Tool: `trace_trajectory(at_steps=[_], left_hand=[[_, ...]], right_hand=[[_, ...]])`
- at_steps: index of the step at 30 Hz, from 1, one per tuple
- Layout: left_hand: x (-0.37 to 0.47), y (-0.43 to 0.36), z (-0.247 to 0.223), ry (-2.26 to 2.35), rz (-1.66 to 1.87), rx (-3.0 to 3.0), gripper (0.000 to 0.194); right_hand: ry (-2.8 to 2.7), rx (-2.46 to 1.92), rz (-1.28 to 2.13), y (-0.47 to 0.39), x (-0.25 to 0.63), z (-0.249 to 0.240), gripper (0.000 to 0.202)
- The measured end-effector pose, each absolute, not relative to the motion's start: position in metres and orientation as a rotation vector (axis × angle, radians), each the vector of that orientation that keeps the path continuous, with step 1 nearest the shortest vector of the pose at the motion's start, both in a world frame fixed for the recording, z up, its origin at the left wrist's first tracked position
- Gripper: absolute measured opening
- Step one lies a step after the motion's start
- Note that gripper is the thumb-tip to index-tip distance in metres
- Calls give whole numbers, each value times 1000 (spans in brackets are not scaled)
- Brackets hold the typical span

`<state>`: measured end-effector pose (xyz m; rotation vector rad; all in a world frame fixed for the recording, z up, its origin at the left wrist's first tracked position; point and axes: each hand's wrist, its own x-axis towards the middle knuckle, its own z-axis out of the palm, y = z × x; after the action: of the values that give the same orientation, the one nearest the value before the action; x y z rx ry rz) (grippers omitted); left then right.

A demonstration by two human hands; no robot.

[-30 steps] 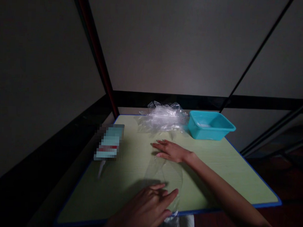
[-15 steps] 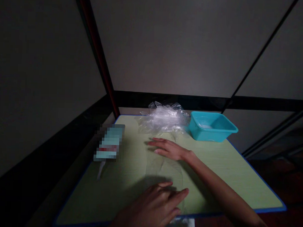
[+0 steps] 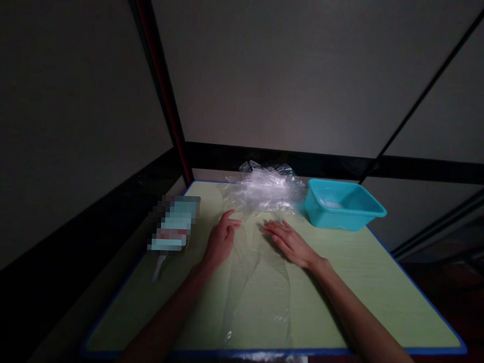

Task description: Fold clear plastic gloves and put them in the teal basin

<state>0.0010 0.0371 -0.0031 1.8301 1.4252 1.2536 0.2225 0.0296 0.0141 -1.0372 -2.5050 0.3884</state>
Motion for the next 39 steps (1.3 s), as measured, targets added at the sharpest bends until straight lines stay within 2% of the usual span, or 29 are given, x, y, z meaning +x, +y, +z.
trace_trajectory(at_steps=[11,30,33,39], left_hand=[[-2,32,-5,1470,1288,1805,30],[-4,35,-10,1484,1205,1906,32],[-2,32,-7,1545,1108,2088,31],[2,24,-6,1505,693,2568,37]], right_hand=[[-2493,-1134,197,27,235,15,38],[-2461,-1267,172,32,241,2,39],[-2463,-1246,193,31,238,3,40],[-2494,-1181,202,26,230,4,43]])
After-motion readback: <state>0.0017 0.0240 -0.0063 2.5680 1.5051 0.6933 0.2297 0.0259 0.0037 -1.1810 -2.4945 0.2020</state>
